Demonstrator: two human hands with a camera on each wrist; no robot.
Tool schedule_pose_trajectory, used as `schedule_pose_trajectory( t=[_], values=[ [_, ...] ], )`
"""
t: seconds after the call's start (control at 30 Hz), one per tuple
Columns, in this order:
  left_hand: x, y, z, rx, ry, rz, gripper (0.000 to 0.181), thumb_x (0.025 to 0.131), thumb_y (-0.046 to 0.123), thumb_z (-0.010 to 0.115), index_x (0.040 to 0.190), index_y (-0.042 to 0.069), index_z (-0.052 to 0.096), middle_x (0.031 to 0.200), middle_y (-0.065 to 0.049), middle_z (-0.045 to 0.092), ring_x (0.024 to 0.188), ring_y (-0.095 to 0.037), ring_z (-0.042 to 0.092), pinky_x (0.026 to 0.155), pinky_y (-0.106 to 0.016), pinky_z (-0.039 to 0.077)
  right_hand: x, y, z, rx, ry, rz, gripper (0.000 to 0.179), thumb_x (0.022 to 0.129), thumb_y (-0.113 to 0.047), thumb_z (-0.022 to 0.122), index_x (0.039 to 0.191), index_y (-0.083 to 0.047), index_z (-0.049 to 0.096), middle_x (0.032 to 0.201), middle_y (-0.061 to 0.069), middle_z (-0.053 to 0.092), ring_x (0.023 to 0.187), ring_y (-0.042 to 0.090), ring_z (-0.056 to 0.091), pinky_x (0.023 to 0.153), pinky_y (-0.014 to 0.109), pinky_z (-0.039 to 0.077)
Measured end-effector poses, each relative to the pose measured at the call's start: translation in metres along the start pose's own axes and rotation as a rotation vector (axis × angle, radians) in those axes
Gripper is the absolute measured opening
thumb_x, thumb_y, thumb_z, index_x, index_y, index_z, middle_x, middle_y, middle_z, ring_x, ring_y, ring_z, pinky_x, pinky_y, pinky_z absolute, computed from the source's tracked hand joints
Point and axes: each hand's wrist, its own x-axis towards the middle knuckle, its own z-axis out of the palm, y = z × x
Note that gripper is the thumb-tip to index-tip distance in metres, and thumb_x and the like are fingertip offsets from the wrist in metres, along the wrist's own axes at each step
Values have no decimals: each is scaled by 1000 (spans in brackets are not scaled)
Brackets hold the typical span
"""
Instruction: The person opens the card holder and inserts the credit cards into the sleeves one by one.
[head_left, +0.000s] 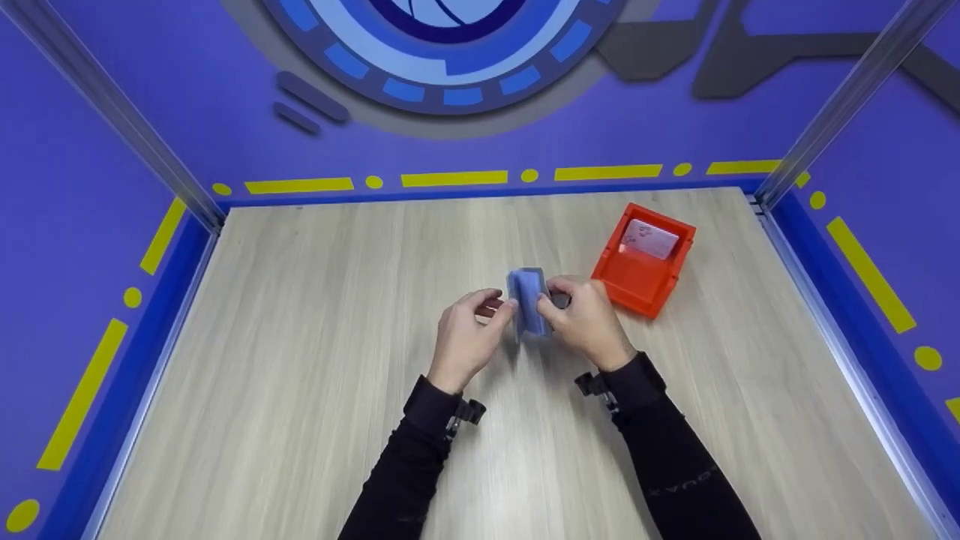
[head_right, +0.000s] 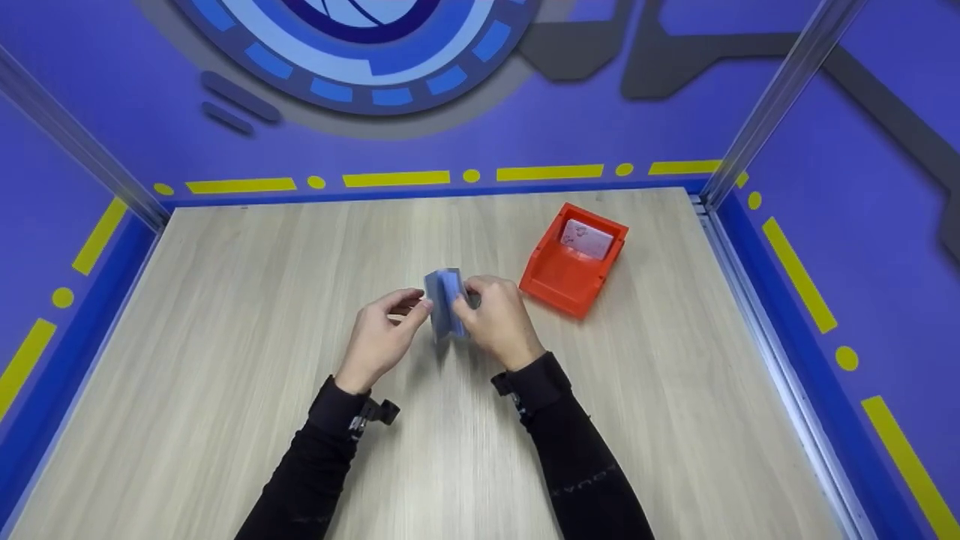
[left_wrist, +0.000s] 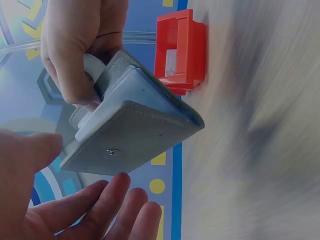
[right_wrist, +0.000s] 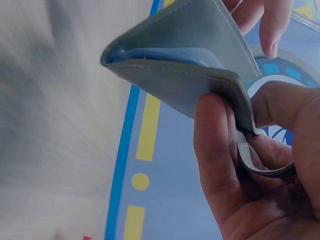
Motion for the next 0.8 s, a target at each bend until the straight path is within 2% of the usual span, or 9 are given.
schedule_pose_trajectory(
  t=[0.13, 0.2, 0.37, 0.5, 0.63, 0.8],
  values=[
    [-2, 0, 1, 23, -9, -5, 46, 101, 45, 78, 128, 8, 78, 110, -3, 81, 98, -17, 76, 87, -37, 62, -1, -3, 1, -61, -2, -19, 7, 96, -9, 77, 96, -2, 79, 90, 10, 77, 76, 20, 65, 73, 35, 58],
    [-3, 0, 2, 43, -11, -9, 43, 100, 46, 79, 123, 9, 79, 104, -2, 81, 94, -16, 75, 86, -37, 61, -2, -3, 3, -88, -5, -31, 6, 95, -9, 78, 95, -3, 78, 88, 8, 76, 75, 18, 63, 71, 32, 55],
    [-4, 0, 5, 106, 0, -12, 36, 99, 48, 79, 109, 13, 79, 93, 1, 78, 83, -12, 72, 79, -35, 58, -4, -4, 7, -125, -34, -66, 13, 95, -10, 81, 86, -7, 72, 78, 2, 60, 71, 16, 52, 66, 29, 40],
    [-3, -1, 5, 149, 32, -12, 27, 100, 38, 78, 104, 12, 79, 87, 1, 76, 76, -12, 68, 73, -34, 55, -4, -4, 8, -108, -54, -64, 15, 94, -10, 81, 85, -8, 70, 78, 1, 55, 71, 16, 50, 65, 29, 38],
    [-2, -2, 1, 162, 67, -3, 17, 98, 27, 74, 98, 10, 78, 83, -1, 74, 72, -14, 64, 71, -34, 52, -4, -3, 6, -76, -48, -46, 8, 93, -8, 78, 87, -7, 72, 80, 3, 60, 73, 17, 53, 68, 30, 42],
    [1, -3, -5, 142, 66, -3, 15, 98, 23, 74, 96, 9, 79, 82, -2, 74, 73, -15, 64, 72, -34, 53, -2, 0, 2, -44, -48, -26, 5, 94, -8, 75, 89, -7, 73, 82, 5, 64, 73, 18, 55, 68, 30, 45]
  ],
)
